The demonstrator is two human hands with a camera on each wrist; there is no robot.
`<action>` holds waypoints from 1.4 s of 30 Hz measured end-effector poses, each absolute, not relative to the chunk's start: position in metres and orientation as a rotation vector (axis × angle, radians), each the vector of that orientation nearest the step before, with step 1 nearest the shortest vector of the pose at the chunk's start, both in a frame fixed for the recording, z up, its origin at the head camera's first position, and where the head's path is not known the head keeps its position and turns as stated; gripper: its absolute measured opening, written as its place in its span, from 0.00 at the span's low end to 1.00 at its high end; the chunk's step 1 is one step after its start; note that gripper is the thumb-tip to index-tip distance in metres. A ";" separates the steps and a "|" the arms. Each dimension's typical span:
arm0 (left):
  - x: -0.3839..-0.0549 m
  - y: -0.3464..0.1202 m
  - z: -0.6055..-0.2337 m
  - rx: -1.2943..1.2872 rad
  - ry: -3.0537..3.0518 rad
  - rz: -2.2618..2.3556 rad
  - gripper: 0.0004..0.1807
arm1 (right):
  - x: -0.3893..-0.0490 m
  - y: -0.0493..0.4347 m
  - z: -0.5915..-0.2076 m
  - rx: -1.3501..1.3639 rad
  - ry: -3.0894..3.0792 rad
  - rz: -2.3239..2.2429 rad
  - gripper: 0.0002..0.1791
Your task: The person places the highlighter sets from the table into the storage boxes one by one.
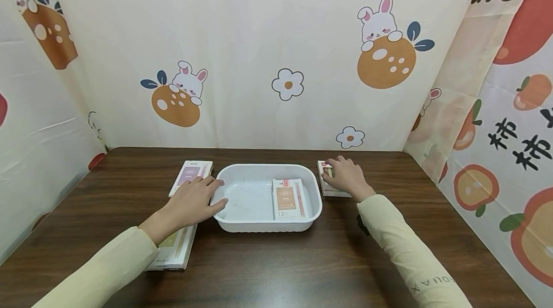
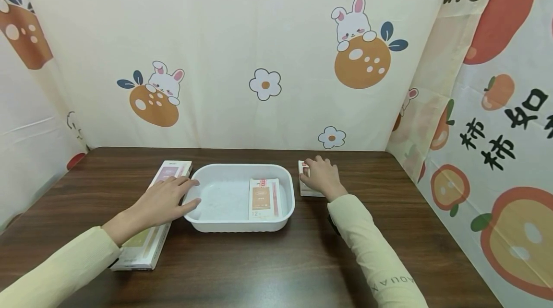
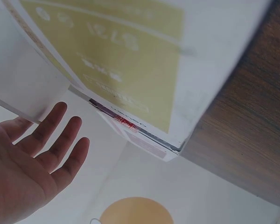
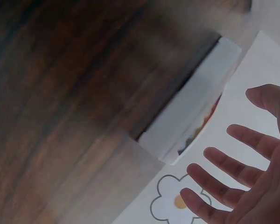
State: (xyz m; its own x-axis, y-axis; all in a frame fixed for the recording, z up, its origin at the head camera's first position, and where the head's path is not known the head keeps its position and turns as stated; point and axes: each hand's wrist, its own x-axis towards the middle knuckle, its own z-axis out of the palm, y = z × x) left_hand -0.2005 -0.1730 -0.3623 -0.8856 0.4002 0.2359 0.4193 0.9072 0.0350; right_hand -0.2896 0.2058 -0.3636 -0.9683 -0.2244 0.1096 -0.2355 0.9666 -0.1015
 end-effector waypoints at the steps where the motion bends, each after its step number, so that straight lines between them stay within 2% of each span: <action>1: -0.200 -0.173 -0.362 -0.620 -2.851 -0.122 0.27 | -0.290 0.206 -0.365 0.346 -3.024 0.172 0.28; 11: -0.199 -0.171 -0.360 -0.606 -2.883 -0.127 0.28 | -0.294 0.209 -0.380 0.302 -3.028 0.169 0.32; 42: -0.200 -0.172 -0.363 -0.631 -2.835 -0.108 0.27 | -0.296 0.200 -0.383 0.239 -3.122 0.315 0.31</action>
State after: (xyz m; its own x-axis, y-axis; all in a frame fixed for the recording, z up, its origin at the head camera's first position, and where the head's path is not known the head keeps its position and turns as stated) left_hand -0.1999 -0.1720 -0.3628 -0.8796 0.4088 0.2434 0.4261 0.9044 0.0209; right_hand -0.2961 0.1996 -0.3833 -0.9884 -0.1514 0.0097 -0.1502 0.9684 -0.1993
